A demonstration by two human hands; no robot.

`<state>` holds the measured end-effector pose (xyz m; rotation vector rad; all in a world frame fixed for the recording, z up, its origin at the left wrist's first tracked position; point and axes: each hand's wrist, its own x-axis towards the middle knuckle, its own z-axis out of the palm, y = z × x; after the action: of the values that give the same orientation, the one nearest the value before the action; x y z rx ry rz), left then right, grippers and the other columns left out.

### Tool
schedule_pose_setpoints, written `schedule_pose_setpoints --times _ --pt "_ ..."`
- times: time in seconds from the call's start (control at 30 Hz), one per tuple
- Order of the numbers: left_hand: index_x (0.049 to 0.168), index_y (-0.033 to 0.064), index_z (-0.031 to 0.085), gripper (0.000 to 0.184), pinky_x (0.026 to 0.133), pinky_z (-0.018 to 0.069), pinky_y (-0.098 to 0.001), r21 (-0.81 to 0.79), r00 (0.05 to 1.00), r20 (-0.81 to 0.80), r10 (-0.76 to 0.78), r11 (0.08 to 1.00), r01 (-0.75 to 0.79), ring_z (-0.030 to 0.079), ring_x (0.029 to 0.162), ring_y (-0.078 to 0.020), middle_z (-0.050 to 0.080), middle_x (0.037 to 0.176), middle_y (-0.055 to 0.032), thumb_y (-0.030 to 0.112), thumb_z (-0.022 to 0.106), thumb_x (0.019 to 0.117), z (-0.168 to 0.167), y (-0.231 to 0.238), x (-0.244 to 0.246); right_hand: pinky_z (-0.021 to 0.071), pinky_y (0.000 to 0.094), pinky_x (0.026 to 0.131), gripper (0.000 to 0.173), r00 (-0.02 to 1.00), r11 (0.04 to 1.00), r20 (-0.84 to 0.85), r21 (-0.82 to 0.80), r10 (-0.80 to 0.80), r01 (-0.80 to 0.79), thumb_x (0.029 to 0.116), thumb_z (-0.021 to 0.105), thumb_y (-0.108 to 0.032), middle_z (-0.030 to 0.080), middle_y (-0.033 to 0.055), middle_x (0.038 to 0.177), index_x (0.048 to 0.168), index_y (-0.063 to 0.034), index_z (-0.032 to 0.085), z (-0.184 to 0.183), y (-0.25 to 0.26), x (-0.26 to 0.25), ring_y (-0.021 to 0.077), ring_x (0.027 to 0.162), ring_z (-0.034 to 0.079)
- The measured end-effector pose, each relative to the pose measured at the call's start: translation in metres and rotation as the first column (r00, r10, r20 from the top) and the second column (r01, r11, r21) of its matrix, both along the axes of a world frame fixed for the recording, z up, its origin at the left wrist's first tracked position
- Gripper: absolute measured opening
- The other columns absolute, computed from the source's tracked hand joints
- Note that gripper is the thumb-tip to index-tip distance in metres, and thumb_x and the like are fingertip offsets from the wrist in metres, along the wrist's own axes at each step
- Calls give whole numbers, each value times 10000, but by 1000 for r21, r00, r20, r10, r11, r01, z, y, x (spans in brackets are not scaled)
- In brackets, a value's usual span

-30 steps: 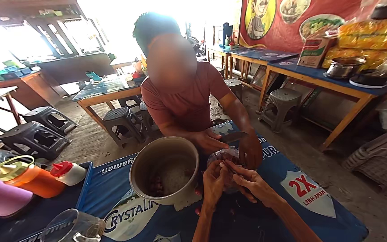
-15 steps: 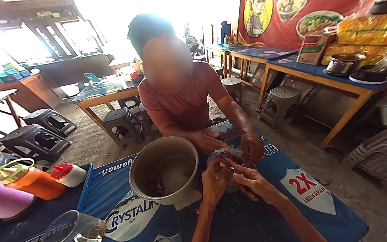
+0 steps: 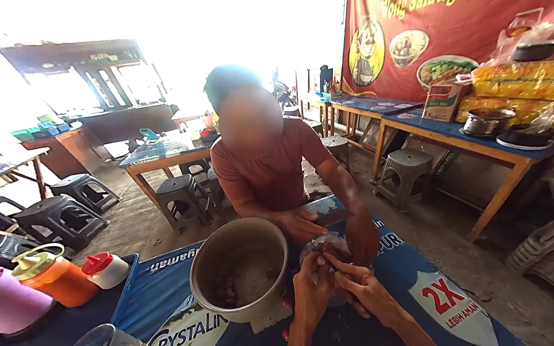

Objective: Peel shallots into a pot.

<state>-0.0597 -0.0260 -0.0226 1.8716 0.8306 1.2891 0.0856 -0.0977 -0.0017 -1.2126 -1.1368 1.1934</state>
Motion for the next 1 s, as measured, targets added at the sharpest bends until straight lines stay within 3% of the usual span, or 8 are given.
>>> schedule_pose_setpoints --times 0.13,0.3,0.47,0.6,0.77,0.87,0.97,1.0 --pt "1210 -65 641 293 831 599 -261 9 997 73 -24 1000 24 736 874 -82 765 978 -92 74 632 953 1 6 -6 379 214 357 489 990 997 -129 -47 57 -64 1042 461 -203 526 -34 638 1528 -155 486 6 4 1 55 398 409" --pt "1252 -80 589 293 856 594 -253 -92 968 216 -130 984 153 715 923 -87 738 1033 -91 21 595 977 6 7 -11 390 199 354 477 941 991 -330 -71 83 -112 1059 438 -214 536 -12 636 1531 -165 480 5 7 1 53 401 433" --pt "1277 -95 565 314 868 593 -262 -120 962 225 -155 975 186 712 936 -102 727 1052 -105 35 572 992 8 9 -9 403 196 362 470 959 997 -276 -30 64 -76 1051 460 -218 600 -11 720 1515 -160 504 0 10 3 43 412 441" --pt "1273 -98 563 297 867 582 -250 -147 954 242 -179 965 218 701 925 -85 717 1043 -99 35 526 1010 8 12 -6 405 184 383 463 974 998 -219 44 59 -50 1055 462 -177 687 3 919 1514 -140 504 -3 12 4 28 449 453" --pt "1264 -66 594 287 868 588 -276 -248 943 279 -182 935 254 703 925 -112 714 1037 -95 77 456 1058 11 13 -9 407 199 378 481 991 996 -133 84 26 -15 1054 473 -185 644 -14 846 1534 -158 473 -8 4 5 40 440 443" --pt "1237 -52 616 283 849 577 -274 -320 938 297 -180 907 275 686 911 -109 705 1019 -80 85 438 1066 12 10 -8 402 197 375 498 995 994 -95 113 19 -8 1051 485 -183 666 -11 910 1547 -159 453 -13 1 4 35 439 438" --pt "1258 -52 611 311 867 570 -271 -357 934 293 -206 882 307 681 918 -95 705 1036 -74 94 408 1074 13 7 -7 410 204 381 513 997 990 -69 141 24 -14 1038 503 -176 643 -22 817 1547 -148 450 -15 0 1 41 438 446" --pt "1279 -55 603 328 865 569 -266 -360 933 287 -216 878 314 680 915 -90 704 1046 -72 96 394 1075 13 7 -7 411 201 389 516 998 988 -61 153 31 -22 1038 507 -175 655 -21 844 1550 -152 449 -15 0 1 36 448 449"
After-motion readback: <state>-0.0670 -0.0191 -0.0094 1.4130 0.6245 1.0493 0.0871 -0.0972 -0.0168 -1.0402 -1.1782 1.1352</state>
